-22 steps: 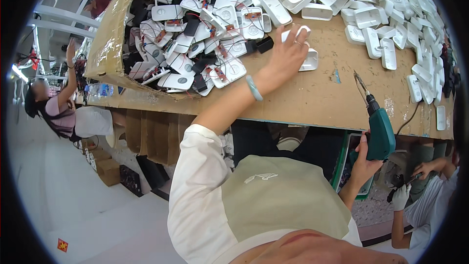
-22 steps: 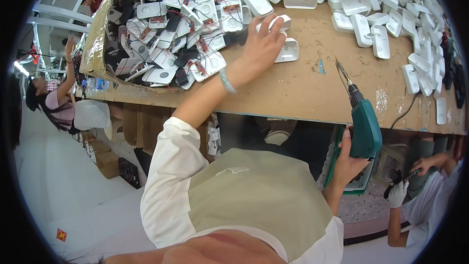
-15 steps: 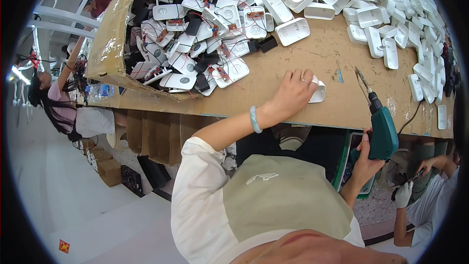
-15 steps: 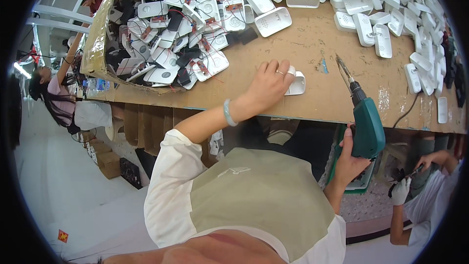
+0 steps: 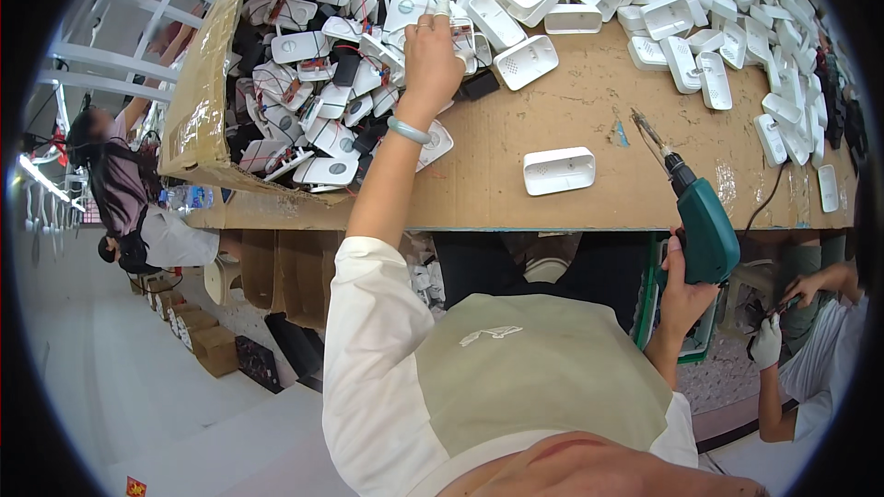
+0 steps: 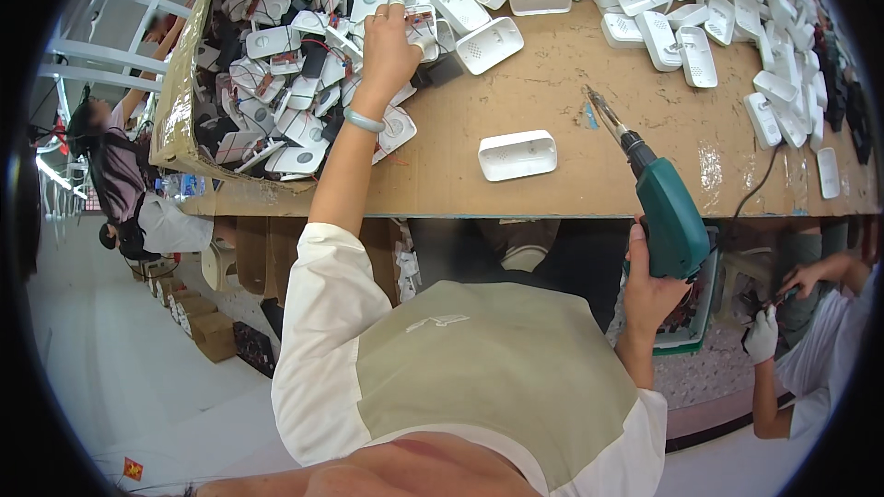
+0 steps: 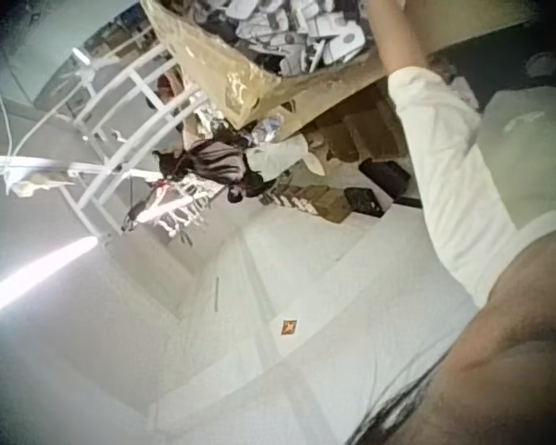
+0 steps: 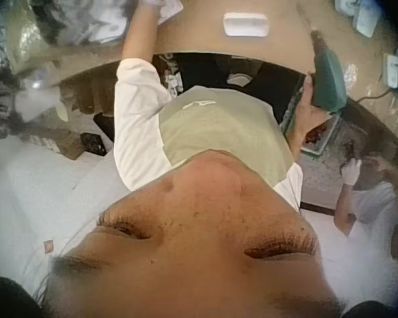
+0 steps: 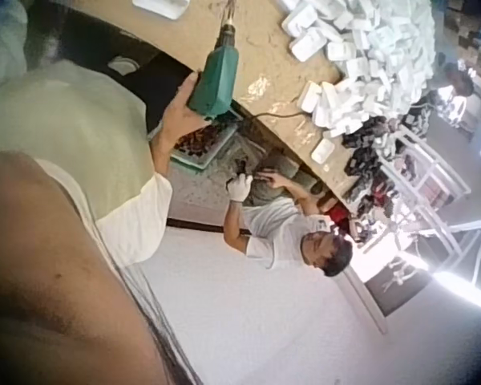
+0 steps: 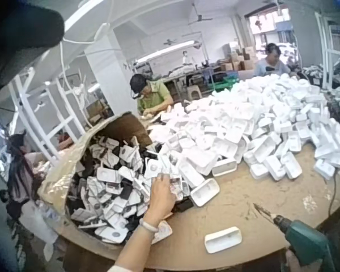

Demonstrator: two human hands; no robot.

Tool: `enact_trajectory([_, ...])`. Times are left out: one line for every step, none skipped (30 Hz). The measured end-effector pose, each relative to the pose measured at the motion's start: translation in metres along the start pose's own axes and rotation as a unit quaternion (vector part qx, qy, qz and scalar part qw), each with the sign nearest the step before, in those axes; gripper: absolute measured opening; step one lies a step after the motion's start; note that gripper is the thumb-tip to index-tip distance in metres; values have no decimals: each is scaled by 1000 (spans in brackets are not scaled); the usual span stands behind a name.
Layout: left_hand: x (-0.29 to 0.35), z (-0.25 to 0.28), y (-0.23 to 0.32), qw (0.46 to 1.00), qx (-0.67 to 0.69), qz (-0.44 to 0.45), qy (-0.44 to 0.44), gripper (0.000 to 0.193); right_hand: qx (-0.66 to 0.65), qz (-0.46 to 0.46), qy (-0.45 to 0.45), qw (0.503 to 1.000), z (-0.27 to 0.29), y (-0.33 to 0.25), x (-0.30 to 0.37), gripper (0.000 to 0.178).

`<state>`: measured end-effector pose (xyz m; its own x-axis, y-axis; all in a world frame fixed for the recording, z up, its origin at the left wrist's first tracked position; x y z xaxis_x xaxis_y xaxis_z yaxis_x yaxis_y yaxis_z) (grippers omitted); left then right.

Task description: Soldering electronic components and wires into small white plastic cases at a factory workbench.

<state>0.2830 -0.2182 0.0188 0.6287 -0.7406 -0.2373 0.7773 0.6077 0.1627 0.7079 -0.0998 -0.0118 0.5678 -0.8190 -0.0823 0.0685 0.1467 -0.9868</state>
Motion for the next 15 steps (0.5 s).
enact_trajectory([-3,-1,-3,1000,-3,4,-15,39,-1,-1,4,1000,1,1,0,18])
enact_trajectory([-2,-1,-5,1000,-4,1,-16,39,4,0,-3,1000,1,1,0,18])
enact_trajectory([2,2,-3,999,-21,-29,17,39,10,0,-10,1000,1,1,0,18])
enact_trajectory([5,4,-1,996,-37,-58,49,38,9,0,-8,1000,2,1,-1,18])
enact_trajectory([3,4,-4,995,-49,-57,64,33,4,0,-14,1000,2,1,-2,18])
enact_trajectory([3,6,-7,995,-50,-56,64,33,0,1,-23,1000,2,2,-1,18])
enact_trajectory([4,10,-10,995,-14,-76,69,31,-1,2,-24,1000,4,2,0,18])
enact_trajectory([7,14,-10,993,21,-95,73,29,-1,7,-36,999,3,2,1,19])
enact_trajectory([7,14,-6,992,24,-97,70,29,2,9,-44,999,2,3,1,19])
enact_trajectory([11,18,-2,987,93,-101,77,28,4,6,-42,999,1,4,1,19])
enact_trajectory([14,19,0,978,162,-104,83,28,3,-1,-39,999,-1,4,2,19])
enact_trajectory([19,18,-3,970,193,-103,102,30,-1,-6,-36,999,0,3,4,19])
enact_trajectory([27,23,0,955,263,-68,116,25,0,-9,-33,999,0,2,6,19])
enact_trajectory([37,27,3,934,331,-31,129,20,-11,-8,-30,999,0,2,8,20])
enact_trajectory([50,25,-3,962,244,-30,118,36,-23,-6,-29,999,1,1,9,20])
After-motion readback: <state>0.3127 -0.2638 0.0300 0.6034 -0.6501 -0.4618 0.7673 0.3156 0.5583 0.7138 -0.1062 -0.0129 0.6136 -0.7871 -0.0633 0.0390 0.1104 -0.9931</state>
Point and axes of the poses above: each hand's wrist, its own x-axis away from the middle knuckle, its own z-axis out of the back of the hand, y = z × x, the point moved 6 cm from there along -x, towards the middle knuckle, and after that the axes turned 15 degrees about -y, right-handed, at the moved point
